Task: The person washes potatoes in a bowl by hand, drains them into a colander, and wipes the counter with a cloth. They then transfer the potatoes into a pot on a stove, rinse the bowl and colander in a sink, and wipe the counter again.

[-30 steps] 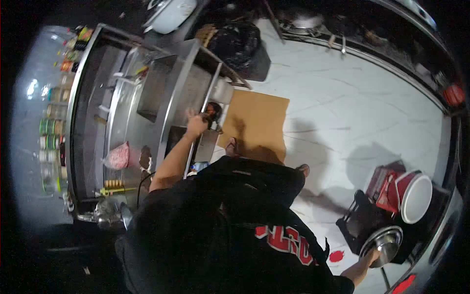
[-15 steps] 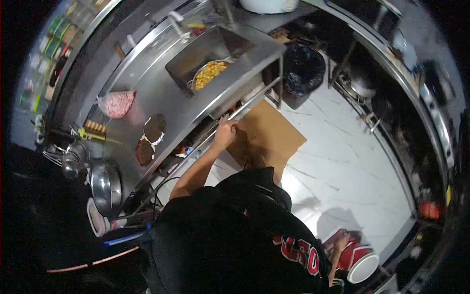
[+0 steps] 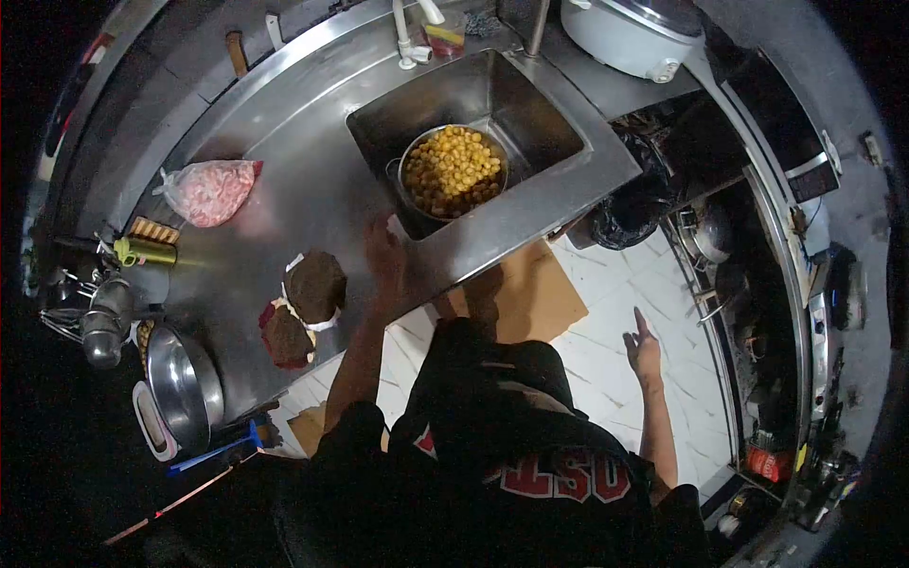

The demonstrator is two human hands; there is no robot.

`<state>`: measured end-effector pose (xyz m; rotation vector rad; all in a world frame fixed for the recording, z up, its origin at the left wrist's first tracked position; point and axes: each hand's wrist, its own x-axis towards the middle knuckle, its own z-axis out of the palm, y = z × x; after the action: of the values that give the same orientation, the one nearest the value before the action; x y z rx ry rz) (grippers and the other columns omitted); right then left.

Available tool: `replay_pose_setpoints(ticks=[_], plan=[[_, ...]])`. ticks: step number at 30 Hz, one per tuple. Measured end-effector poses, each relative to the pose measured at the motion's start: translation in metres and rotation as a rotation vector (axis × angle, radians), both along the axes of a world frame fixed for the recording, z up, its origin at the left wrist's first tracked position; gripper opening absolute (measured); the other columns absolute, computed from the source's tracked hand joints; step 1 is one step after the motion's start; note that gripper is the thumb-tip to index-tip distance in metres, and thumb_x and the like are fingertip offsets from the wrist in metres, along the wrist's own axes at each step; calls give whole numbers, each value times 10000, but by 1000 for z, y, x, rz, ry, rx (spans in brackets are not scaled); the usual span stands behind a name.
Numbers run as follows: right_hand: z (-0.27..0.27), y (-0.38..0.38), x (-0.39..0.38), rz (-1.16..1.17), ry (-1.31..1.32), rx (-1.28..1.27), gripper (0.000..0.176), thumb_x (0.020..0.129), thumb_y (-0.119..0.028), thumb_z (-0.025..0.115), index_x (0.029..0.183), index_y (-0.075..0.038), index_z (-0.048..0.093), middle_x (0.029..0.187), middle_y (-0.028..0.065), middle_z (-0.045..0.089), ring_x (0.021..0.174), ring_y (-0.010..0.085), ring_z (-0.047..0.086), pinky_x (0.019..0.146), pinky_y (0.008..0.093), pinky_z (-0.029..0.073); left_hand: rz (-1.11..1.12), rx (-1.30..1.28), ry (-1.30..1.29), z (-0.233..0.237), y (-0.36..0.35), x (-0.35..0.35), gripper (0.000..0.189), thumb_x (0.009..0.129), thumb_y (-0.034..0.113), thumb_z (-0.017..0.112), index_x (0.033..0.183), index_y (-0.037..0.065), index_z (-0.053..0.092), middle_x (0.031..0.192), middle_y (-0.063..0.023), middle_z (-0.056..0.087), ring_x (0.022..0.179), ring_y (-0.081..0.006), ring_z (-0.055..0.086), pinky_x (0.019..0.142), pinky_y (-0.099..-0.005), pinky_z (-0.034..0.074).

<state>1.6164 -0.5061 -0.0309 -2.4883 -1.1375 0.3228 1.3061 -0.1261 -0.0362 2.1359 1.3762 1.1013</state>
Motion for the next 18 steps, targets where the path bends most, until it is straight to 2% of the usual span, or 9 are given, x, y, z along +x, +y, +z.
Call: replay_pose_setpoints(ticks=[2, 3, 5, 6, 8, 9, 12, 15, 18], plan=[[34, 50, -4, -115, 304, -62, 445, 776, -94, 559, 1206, -92, 445, 1212, 192, 452, 1053, 344, 489, 835, 402, 438, 143, -233, 163, -6, 27, 17, 348, 703, -43, 443, 1013, 62, 564, 1031, -163, 531, 995, -319, 475, 841, -408, 398], [36, 66, 0, -108, 302, -74, 445, 776, -94, 559, 1206, -92, 445, 1212, 192, 452, 1053, 344, 489, 835, 402, 438, 151, -245, 162, -4, 39, 27, 348, 703, -43, 443, 1013, 62, 564, 1031, -163, 531, 995, -319, 475, 841, -408, 398], [36, 98, 14, 83, 97, 90, 381, 783, -74, 553, 1158, -71, 485, 1168, 179, 497, 1053, 327, 497, 847, 400, 421, -80, 58, 0, 0, 71, 51, 345, 714, -9, 467, 1041, 65, 546, 1058, -169, 513, 962, -338, 496, 808, -400, 425], [36, 113, 22, 92, 100, 77, 381, 783, -74, 553, 1158, -71, 485, 1168, 179, 497, 1053, 327, 497, 847, 400, 421, -70, 45, 2, -6, 89, 66, 345, 714, -9, 467, 1041, 65, 546, 1058, -169, 513, 962, -338, 496, 808, -400, 425], [36, 147, 38, 182, -12, 182, 334, 788, -44, 537, 1120, -58, 510, 1151, 172, 513, 1038, 311, 512, 851, 387, 407, -205, 354, 235, -35, 132, 95, 345, 710, 53, 513, 1054, 75, 538, 1076, -159, 499, 943, -346, 508, 790, -383, 443], [47, 169, 41, 196, -51, 185, 302, 791, -20, 525, 1092, -46, 526, 1123, 164, 530, 1014, 314, 518, 840, 374, 407, -197, 342, 243, -55, 157, 108, 345, 710, 53, 513, 1054, 75, 538, 1076, -159, 499, 943, -346, 508, 790, -383, 443], [38, 216, 72, 259, -155, 231, 303, 781, 9, 528, 1079, -44, 529, 1092, 163, 539, 988, 324, 514, 830, 379, 412, -322, 251, 263, -121, 223, 151, 367, 719, 154, 555, 1080, 92, 518, 1110, -144, 476, 986, -331, 489, 814, -383, 436], [12, 260, 105, 316, -86, 286, 324, 761, 47, 530, 1070, -52, 535, 1020, 149, 551, 927, 314, 521, 790, 373, 429, -150, -18, 669, -156, 272, 186, 420, 732, 253, 572, 1118, 111, 485, 1129, -145, 451, 1047, -328, 448, 840, -436, 413], [-7, 299, 128, 287, 142, 312, 360, 685, 129, 525, 988, -59, 572, 1000, 136, 550, 893, 283, 536, 751, 333, 455, -67, -251, 751, -164, 302, 222, 478, 751, 339, 572, 1157, 120, 445, 1135, -151, 436, 1062, -338, 435, 825, -494, 403]])
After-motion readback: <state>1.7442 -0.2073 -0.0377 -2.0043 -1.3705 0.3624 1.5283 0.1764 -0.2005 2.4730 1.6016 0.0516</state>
